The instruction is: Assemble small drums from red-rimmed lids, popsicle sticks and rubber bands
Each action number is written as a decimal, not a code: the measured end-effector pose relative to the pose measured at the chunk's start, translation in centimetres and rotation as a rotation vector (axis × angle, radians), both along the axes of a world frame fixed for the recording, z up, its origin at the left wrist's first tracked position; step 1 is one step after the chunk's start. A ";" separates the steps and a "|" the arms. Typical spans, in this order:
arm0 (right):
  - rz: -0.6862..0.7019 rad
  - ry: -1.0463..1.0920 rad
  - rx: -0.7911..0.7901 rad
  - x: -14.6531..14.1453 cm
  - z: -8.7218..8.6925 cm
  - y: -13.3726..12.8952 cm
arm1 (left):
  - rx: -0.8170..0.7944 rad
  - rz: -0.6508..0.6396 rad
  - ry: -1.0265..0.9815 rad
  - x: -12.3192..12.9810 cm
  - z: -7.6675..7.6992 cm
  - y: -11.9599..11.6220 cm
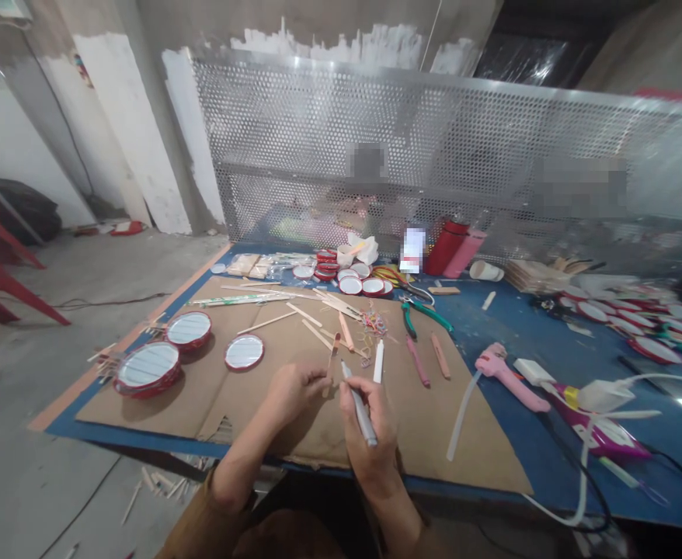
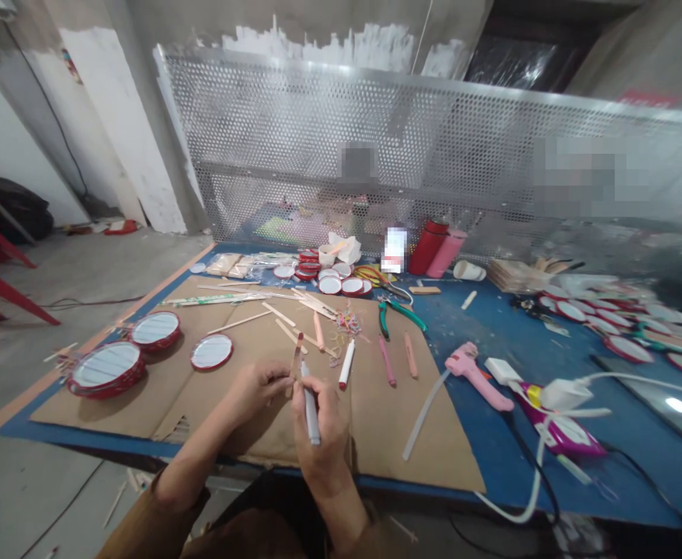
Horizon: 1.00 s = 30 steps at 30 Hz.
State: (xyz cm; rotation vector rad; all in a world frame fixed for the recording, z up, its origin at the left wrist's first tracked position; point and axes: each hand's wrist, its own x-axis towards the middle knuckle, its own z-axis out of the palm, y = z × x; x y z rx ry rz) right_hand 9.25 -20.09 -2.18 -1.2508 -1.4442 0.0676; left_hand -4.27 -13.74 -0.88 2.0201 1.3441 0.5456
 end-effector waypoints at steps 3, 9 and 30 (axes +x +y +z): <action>0.013 0.017 -0.008 0.2 -0.3 -0.2 | 0.006 -0.001 -0.008 0.0 -0.2 0.0; -0.020 0.124 -0.069 0.5 -1.5 -0.3 | -0.007 0.014 -0.002 0.1 0.0 -0.1; 0.053 -0.104 -0.018 0.3 0.2 0.4 | 0.029 0.008 -0.015 0.1 0.0 -0.1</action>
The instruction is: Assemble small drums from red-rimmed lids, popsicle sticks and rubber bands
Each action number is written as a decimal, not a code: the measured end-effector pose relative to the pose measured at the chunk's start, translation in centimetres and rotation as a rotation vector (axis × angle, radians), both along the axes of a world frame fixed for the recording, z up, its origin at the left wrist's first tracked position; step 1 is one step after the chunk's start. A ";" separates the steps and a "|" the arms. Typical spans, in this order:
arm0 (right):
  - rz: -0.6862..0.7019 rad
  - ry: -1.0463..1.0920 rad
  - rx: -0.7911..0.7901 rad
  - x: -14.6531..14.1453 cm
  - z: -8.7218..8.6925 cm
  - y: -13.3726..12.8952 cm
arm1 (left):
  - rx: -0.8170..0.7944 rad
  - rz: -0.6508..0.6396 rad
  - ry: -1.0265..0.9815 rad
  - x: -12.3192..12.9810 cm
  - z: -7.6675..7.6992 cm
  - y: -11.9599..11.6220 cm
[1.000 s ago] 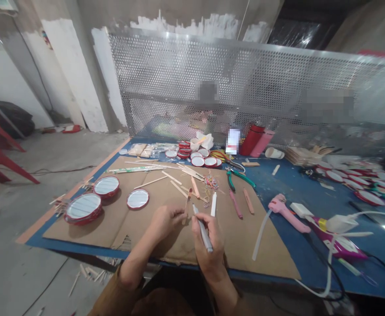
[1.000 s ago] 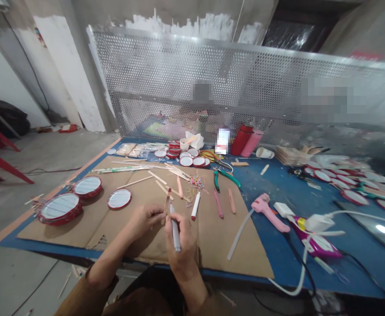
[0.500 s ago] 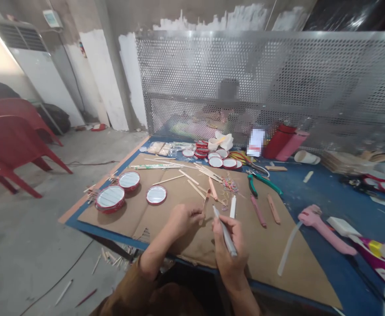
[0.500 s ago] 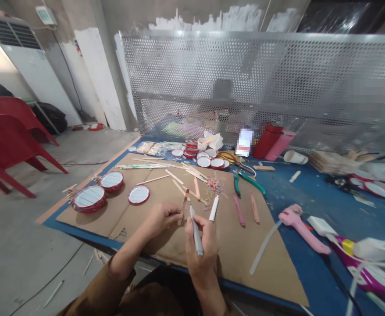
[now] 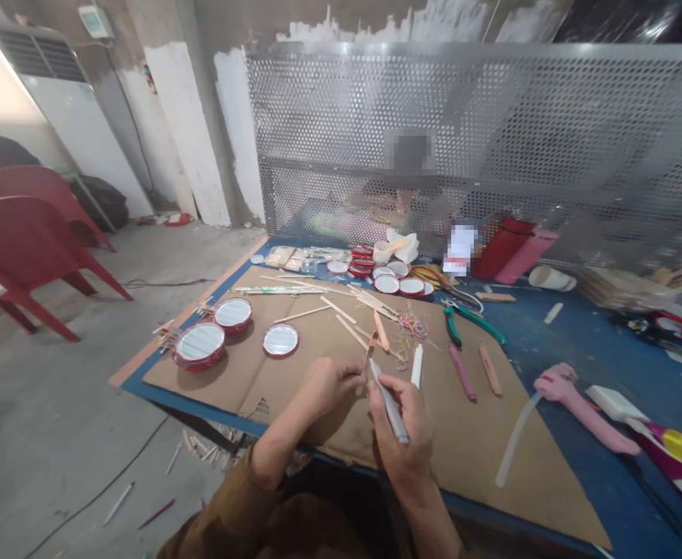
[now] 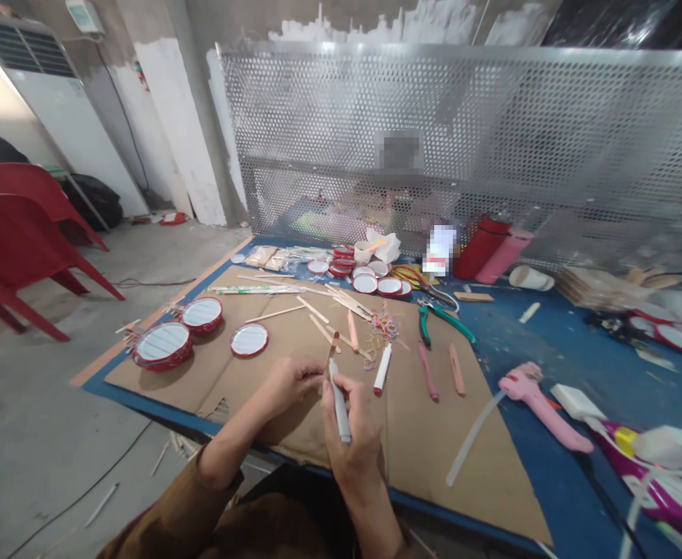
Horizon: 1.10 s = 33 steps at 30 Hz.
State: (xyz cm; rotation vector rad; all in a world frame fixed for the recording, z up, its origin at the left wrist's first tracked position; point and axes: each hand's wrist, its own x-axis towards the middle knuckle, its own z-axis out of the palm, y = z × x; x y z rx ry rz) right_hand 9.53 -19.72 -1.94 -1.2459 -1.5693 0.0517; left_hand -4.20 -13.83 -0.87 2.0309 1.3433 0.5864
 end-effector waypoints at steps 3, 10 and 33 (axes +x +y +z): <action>0.020 -0.006 -0.008 -0.1 0.1 -0.1 | 0.014 -0.012 -0.019 0.0 -0.4 0.1; 0.016 -0.031 -0.004 0.0 0.0 0.1 | 0.000 -0.015 -0.029 0.0 -0.4 0.0; -0.043 0.015 -0.058 0.2 -0.6 0.0 | 0.013 -0.007 -0.002 0.0 -0.3 0.0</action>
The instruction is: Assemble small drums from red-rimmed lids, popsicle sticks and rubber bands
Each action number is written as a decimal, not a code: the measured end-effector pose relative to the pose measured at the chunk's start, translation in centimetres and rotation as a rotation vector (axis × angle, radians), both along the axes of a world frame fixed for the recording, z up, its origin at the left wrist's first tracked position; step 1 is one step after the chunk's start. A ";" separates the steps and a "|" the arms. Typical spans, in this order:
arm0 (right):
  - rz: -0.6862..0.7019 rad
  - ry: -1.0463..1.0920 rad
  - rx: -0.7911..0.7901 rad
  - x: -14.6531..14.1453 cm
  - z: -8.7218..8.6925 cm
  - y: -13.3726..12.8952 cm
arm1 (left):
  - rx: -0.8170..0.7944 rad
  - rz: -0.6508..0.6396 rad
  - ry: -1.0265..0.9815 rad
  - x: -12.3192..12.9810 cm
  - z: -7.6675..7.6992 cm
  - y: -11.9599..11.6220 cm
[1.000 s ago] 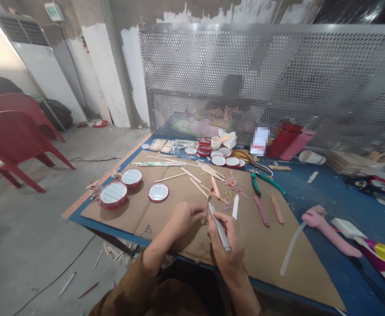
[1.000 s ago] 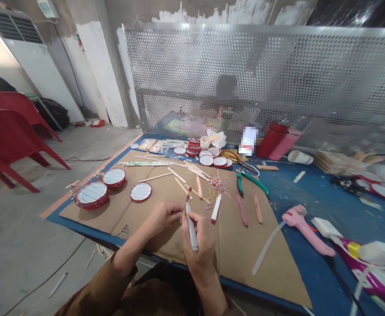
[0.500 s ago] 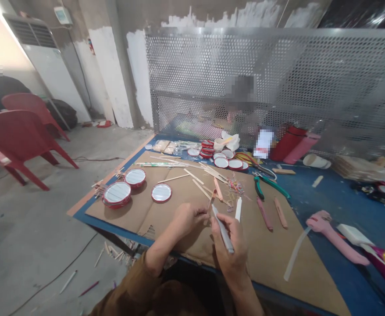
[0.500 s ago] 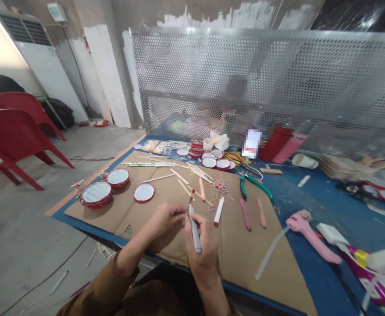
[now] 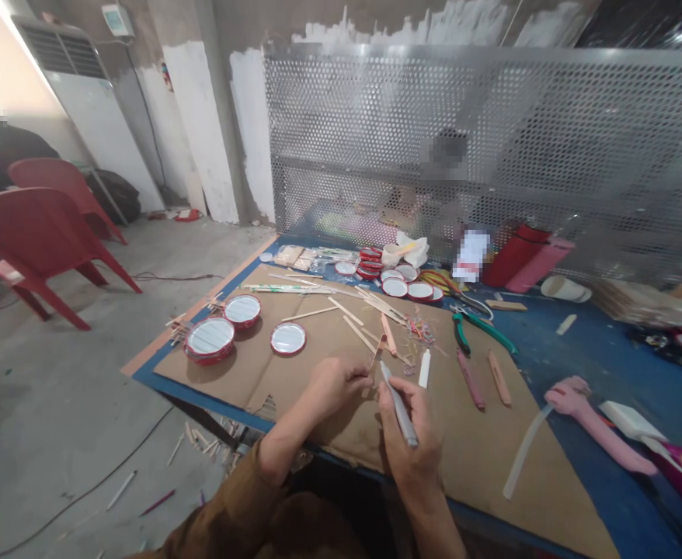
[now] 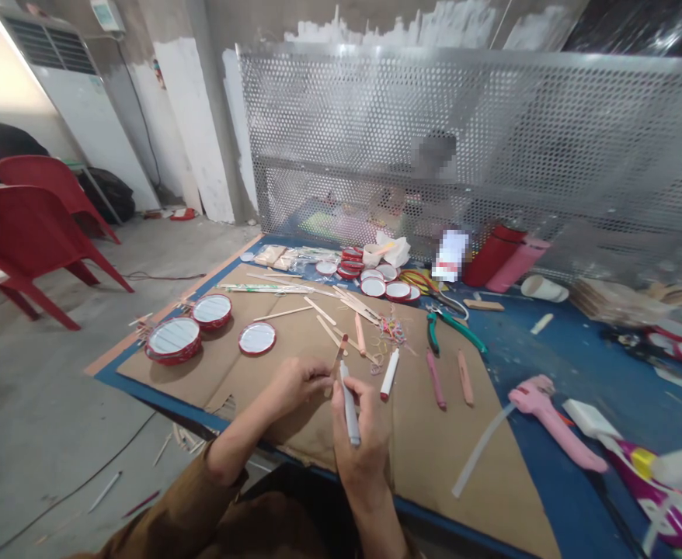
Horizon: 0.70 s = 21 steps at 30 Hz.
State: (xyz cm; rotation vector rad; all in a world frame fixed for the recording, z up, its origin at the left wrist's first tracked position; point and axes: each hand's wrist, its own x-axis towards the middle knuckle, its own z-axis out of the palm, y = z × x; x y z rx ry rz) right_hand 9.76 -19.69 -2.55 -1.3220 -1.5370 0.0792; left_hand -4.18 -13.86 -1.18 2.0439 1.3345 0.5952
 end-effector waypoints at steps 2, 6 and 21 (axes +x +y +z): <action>-0.005 -0.002 -0.002 0.0 -0.1 0.0 | 0.002 0.001 -0.002 0.0 0.0 0.0; 0.010 -0.008 0.009 0.0 0.0 0.1 | 0.016 -0.003 -0.014 0.0 -0.2 0.0; 0.050 -0.098 0.065 -0.1 0.5 0.3 | 0.060 0.009 -0.002 0.0 -0.5 0.1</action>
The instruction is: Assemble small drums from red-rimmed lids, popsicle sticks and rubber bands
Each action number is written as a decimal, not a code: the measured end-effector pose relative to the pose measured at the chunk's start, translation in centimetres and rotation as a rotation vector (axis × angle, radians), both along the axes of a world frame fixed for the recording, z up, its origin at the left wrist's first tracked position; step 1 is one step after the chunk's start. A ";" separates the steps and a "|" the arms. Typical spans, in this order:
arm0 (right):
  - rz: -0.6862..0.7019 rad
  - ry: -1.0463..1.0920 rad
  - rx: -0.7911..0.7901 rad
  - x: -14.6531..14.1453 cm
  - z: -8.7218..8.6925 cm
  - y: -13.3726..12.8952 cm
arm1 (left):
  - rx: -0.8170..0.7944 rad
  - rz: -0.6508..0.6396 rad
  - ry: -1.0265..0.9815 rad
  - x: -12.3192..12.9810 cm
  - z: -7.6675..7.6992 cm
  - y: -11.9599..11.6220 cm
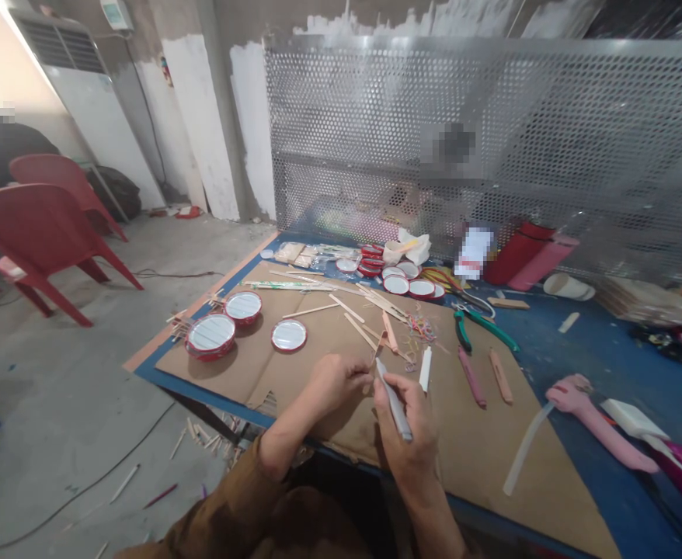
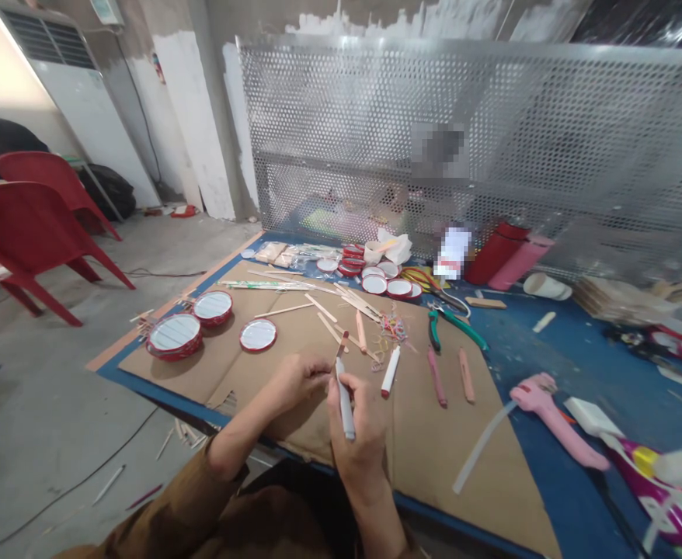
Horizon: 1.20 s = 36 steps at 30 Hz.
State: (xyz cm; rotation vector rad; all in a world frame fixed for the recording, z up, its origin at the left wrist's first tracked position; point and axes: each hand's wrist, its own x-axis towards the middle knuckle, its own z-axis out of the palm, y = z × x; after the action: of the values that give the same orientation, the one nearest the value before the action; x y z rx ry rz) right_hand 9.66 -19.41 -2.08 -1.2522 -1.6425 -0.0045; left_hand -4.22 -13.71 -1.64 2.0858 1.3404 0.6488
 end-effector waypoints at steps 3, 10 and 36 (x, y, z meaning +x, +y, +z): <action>-0.011 0.009 0.003 0.0 0.0 0.0 | -0.028 0.003 -0.003 0.0 0.1 0.0; -0.028 0.062 -0.023 0.0 -0.1 -0.2 | -0.040 -0.005 -0.023 0.0 0.3 -0.1; -0.003 0.014 0.004 -0.1 0.1 -0.2 | -0.019 0.011 0.026 0.0 0.3 -0.1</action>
State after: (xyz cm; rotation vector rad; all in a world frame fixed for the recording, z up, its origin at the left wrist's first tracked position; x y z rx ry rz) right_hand 9.51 -19.56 -1.98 -1.2494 -1.6278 -0.0008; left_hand -4.18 -13.79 -1.31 2.0792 1.3682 0.6134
